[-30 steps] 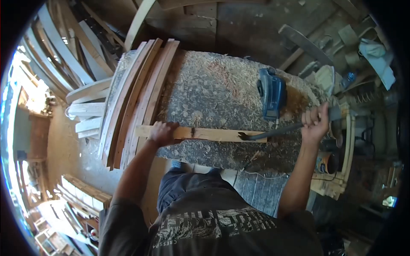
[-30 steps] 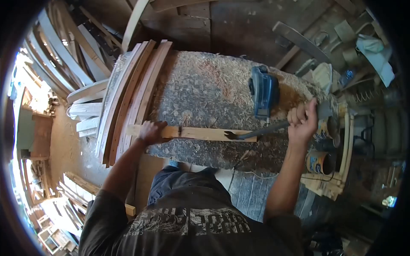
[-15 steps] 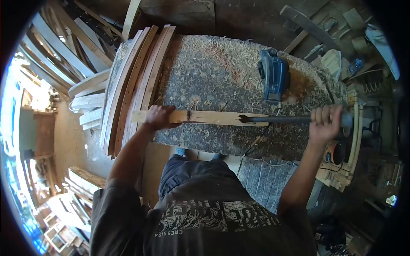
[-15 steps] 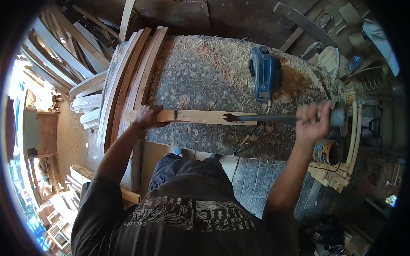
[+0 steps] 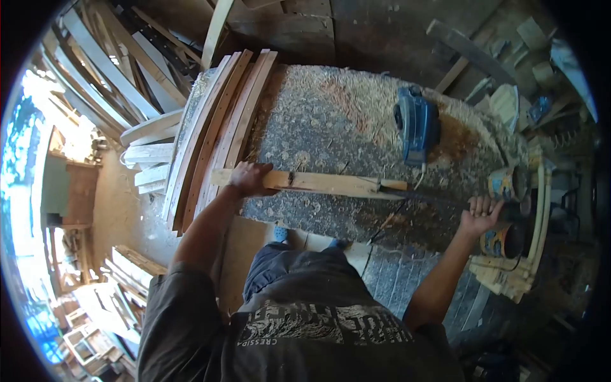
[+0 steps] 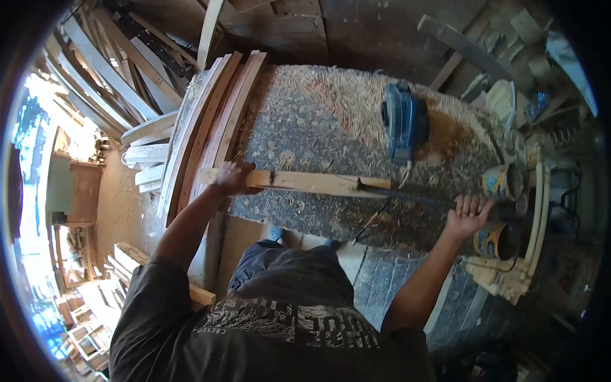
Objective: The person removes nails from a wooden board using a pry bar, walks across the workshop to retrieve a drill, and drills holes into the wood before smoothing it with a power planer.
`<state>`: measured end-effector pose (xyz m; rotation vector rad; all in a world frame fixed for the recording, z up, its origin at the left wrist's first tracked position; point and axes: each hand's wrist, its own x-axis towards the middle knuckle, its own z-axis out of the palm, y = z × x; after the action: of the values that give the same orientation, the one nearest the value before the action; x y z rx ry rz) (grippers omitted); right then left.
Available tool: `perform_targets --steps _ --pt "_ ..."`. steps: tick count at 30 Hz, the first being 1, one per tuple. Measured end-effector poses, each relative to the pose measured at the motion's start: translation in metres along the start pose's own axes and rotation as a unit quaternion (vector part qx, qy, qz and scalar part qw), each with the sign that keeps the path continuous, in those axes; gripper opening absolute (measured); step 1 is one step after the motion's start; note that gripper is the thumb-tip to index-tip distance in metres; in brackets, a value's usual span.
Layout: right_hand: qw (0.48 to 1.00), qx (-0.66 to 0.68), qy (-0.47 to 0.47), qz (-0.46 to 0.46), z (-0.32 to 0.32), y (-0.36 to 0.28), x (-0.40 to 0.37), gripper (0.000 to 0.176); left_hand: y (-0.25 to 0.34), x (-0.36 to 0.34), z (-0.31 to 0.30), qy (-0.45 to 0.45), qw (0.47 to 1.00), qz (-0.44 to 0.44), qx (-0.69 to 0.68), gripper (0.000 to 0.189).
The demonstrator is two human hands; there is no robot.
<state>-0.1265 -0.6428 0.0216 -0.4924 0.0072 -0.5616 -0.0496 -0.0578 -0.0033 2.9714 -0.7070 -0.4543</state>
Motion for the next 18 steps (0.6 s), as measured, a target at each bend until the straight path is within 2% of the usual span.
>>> perform_targets --steps 1,2,3,5,7,9,11,13,14,16,18 --pt "1.0 -0.012 0.018 -0.006 0.006 0.001 -0.004 0.042 0.006 -0.001 -0.008 -0.036 0.999 -0.027 -0.015 0.065" --pt "0.999 -0.022 0.026 -0.018 0.01 -0.002 -0.002 0.043 0.006 0.002 -0.009 -0.034 0.999 -0.019 -0.009 0.065" --pt "0.997 -0.018 0.073 -0.013 0.004 -0.002 -0.001 0.044 0.001 0.002 -0.009 -0.019 0.999 0.019 -0.021 0.065" --pt "0.998 -0.005 0.066 -0.013 -0.012 -0.003 -0.002 0.044 0.004 0.004 -0.011 -0.001 0.998 0.057 -0.029 0.066" --pt "0.999 0.008 0.054 -0.003 -0.022 -0.004 -0.006 0.042 0.025 0.015 -0.019 0.131 0.979 0.047 -0.146 0.066" --pt "0.998 0.005 0.065 -0.013 -0.02 -0.005 -0.012 0.041 0.072 0.038 -0.033 0.142 0.967 0.08 -0.196 0.053" --pt "0.997 0.002 0.079 -0.02 -0.012 -0.004 -0.013 0.04 0.133 0.056 -0.039 0.171 0.944 0.153 -0.238 0.038" --pt "0.997 -0.002 0.069 -0.024 -0.002 -0.005 -0.011 0.04 0.176 0.077 -0.018 0.24 0.918 0.204 -0.24 0.026" --pt "0.998 -0.007 0.06 -0.023 0.002 -0.005 -0.012 0.04 0.18 0.084 -0.014 0.237 0.917 0.216 -0.239 0.026" --pt "0.998 -0.012 0.057 -0.032 0.02 -0.007 -0.014 0.04 0.197 0.098 -0.017 0.063 0.941 0.192 -0.273 0.017" --pt "0.997 -0.018 0.054 -0.042 0.038 -0.014 -0.014 0.04 0.206 0.095 -0.043 0.051 0.941 0.208 -0.263 0.013"
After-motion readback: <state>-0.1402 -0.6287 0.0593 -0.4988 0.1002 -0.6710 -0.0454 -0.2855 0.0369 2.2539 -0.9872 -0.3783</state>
